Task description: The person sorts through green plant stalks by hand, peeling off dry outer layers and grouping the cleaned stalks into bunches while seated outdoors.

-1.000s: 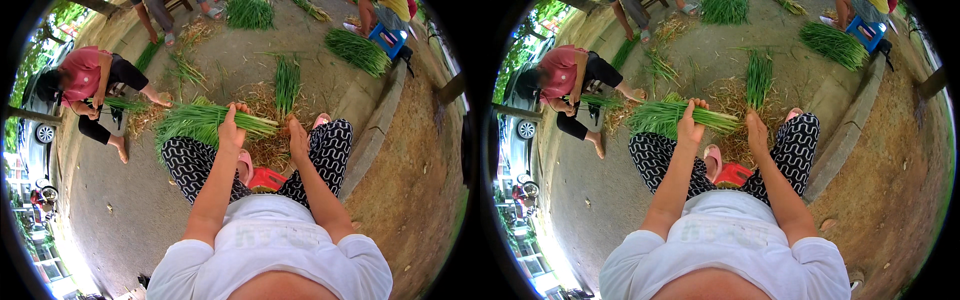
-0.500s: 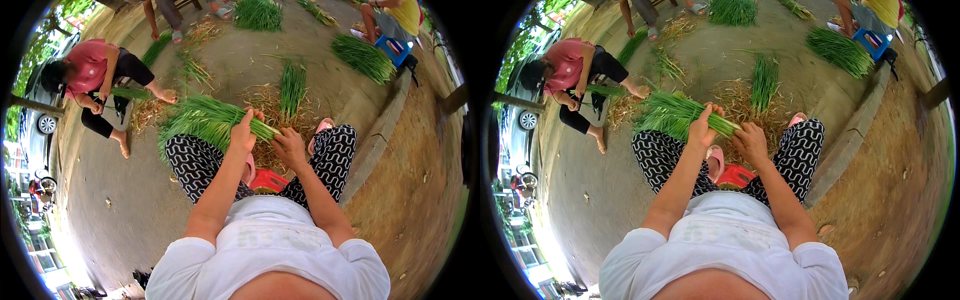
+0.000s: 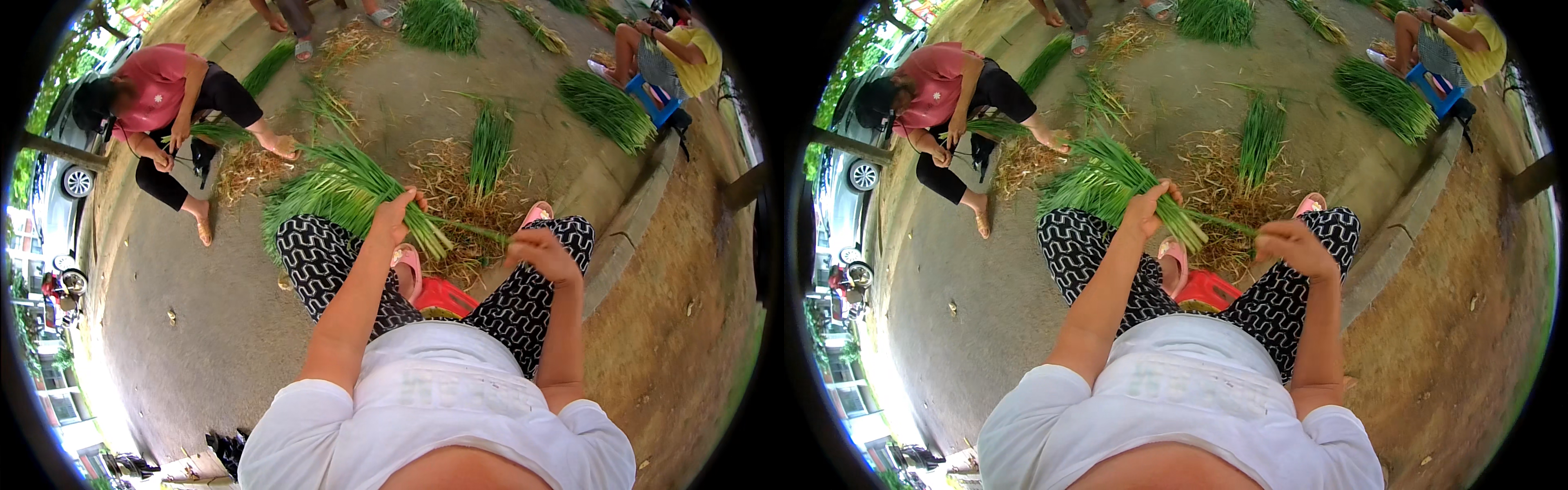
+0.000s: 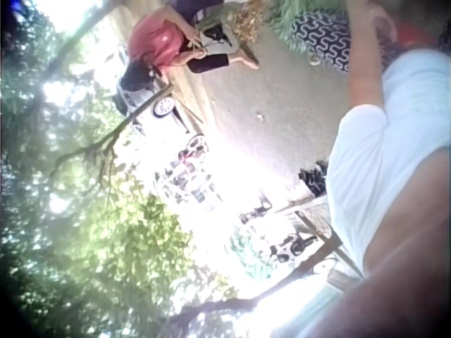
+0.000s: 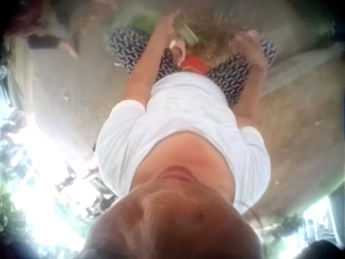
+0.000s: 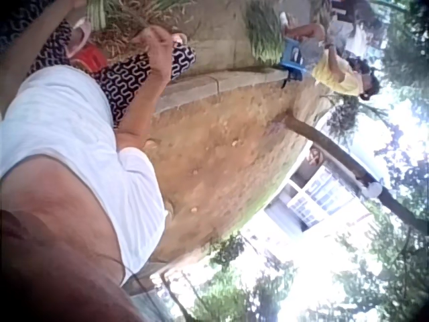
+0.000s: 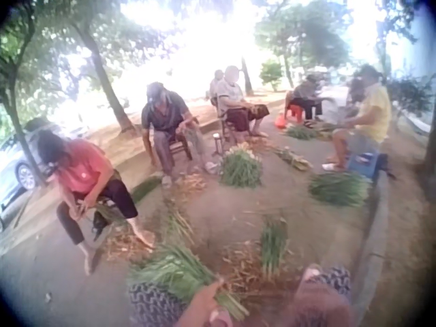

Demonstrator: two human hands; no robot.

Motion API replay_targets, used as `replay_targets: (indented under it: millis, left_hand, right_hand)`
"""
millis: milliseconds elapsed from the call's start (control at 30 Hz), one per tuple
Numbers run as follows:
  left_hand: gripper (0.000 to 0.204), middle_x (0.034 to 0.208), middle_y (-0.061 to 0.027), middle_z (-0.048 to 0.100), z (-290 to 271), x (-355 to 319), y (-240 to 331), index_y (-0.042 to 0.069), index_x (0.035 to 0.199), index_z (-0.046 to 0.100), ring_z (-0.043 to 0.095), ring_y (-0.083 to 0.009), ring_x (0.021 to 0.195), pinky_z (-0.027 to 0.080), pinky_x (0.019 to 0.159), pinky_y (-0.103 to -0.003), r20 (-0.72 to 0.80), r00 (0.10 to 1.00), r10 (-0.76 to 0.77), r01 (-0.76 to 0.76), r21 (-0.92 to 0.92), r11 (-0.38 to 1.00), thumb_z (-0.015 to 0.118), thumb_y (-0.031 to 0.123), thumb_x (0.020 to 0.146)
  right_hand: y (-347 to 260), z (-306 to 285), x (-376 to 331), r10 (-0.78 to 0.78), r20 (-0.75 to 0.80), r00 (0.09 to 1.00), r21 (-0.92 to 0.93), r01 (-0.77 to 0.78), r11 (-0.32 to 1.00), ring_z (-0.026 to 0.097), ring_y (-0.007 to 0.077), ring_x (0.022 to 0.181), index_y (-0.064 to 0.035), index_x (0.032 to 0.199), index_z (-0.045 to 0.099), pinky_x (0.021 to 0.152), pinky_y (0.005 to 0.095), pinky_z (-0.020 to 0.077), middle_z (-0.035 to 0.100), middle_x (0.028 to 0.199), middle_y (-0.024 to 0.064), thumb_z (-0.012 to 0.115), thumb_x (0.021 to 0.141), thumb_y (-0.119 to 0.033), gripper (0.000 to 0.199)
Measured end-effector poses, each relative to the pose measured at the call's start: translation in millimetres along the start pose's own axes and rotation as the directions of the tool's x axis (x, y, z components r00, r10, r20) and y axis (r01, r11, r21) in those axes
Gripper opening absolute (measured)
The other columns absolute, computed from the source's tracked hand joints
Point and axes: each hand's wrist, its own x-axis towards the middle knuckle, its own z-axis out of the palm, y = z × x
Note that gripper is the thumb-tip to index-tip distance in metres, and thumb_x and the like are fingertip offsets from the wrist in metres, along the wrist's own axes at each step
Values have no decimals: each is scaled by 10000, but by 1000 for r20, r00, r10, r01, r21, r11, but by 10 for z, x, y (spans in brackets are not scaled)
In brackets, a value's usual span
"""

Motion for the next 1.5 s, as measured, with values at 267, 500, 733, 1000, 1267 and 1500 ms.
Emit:
replay_targets:
  millis: [267,500,733,1000,1267,1500]
  left_hand:
    - [174,813,-92,586,-95,9,-442,-3,971,565,589,-200,704,533,639,-361,4,964,-267,266,79,961,582,112,841]
    - [164,829,-91,590,-355,60,-612,6,974,560,591,-195,725,536,662,-348,41,931,-363,356,115,927,581,102,842]
    - [210,955,-108,596,55,-181,-516,22,1034,542,601,-216,812,525,706,-362,273,940,-205,214,-4,977,575,93,839]
    - [141,1044,-157,585,-21,-187,-532,41,971,515,579,-269,926,502,787,-396,358,925,-125,160,-68,985,552,90,844]
    - [196,935,-118,612,50,-309,-521,49,1016,512,591,-223,873,506,725,-368,363,926,-106,53,152,987,571,131,848]
    - [281,868,-119,619,-73,-79,-584,13,1009,530,593,-228,767,478,652,-334,198,979,-51,-151,868,473,614,137,771]
  right_hand:
    - [-142,-231,177,62,-611,789,674,478,564,544,150,668,-57,853,555,622,315,470,517,690,26,548,875,-174,120]
    - [-928,-596,364,-141,-786,602,366,637,678,523,119,634,-60,879,578,573,270,448,543,707,20,589,849,-221,164]
    - [-144,459,780,200,-622,757,148,-137,979,500,72,533,-21,962,619,446,215,387,562,632,28,600,835,-281,290]
    - [712,1088,526,20,-403,915,-93,-63,994,369,77,575,31,755,516,520,272,329,440,609,-5,518,858,-168,224]
    - [827,1122,439,178,-363,915,38,-176,984,373,32,571,26,775,579,484,223,290,443,607,-60,531,864,-173,222]
    - [592,1180,456,-183,-502,845,-302,27,953,540,141,671,16,970,579,585,269,427,595,823,108,649,768,-226,323]
